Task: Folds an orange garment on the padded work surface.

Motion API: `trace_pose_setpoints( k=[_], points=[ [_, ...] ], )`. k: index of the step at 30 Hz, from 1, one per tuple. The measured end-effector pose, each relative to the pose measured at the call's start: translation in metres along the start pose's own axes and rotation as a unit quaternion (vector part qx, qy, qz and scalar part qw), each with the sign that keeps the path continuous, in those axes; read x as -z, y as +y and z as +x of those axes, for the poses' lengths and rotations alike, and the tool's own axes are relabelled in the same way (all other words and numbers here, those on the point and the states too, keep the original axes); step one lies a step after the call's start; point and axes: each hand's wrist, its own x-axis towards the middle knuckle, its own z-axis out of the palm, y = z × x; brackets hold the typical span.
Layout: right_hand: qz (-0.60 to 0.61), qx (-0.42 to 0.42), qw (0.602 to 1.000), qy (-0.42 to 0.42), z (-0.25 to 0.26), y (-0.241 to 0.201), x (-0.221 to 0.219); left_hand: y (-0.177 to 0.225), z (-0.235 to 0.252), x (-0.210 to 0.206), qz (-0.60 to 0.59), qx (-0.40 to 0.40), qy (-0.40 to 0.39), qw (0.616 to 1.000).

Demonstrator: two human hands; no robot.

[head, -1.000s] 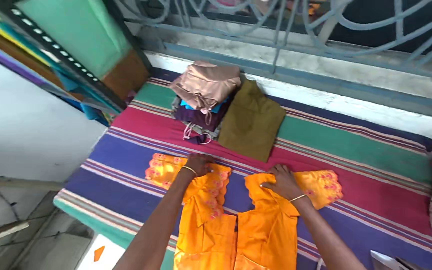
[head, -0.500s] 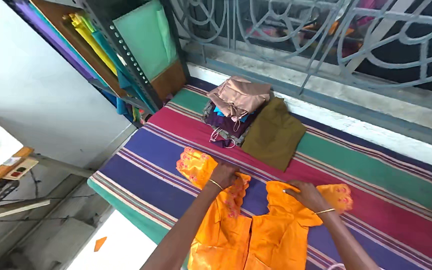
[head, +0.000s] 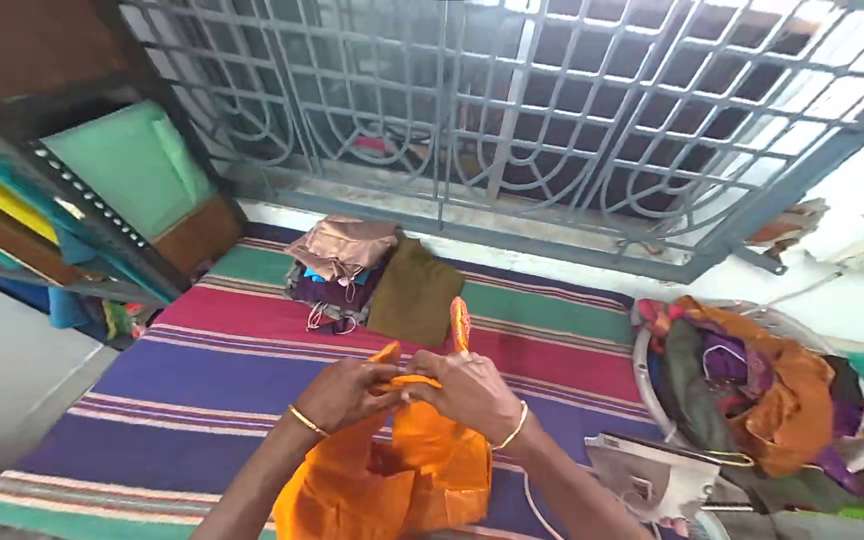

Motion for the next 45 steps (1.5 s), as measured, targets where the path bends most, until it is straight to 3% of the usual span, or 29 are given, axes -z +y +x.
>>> trace_pose_setpoints(
  k=[5,9,12,15,18,24,35,45],
  points=[
    [-0.08,0.081,0.993,-0.046,-0.038,0.032,0.053,0.031,-0.03,0.035,-0.074,-0.145,-0.018,0.987],
    [-0.071,0.086,0.993,-0.035,-0.06,0.076,0.059,0.042,-0.049,0.065,-0.237,-0.218,-0.065,0.944],
    [0.146,0.096,0.983,-0.062,-0.08,0.096,0.048,0.033,-0.062,0.08,-0.348,-0.205,-0.071,0.912],
    [0.443,0.046,0.889,-0.106,-0.104,0.088,0.038,0.013,-0.072,0.075,-0.419,-0.153,-0.019,0.895],
    [0.542,0.012,0.836,-0.086,-0.12,0.075,0.038,-0.006,-0.075,0.059,-0.454,-0.102,-0.001,0.885],
    [0.551,-0.024,0.83,-0.09,-0.125,0.068,0.046,-0.013,-0.08,0.04,-0.477,-0.062,-0.014,0.877],
    [0.548,0.001,0.829,-0.107,-0.122,0.071,0.05,-0.012,-0.09,0.046,-0.465,-0.031,-0.001,0.885],
    [0.541,0.006,0.835,-0.098,-0.128,0.071,0.056,-0.01,-0.095,0.05,-0.45,-0.048,-0.006,0.892]
  ],
)
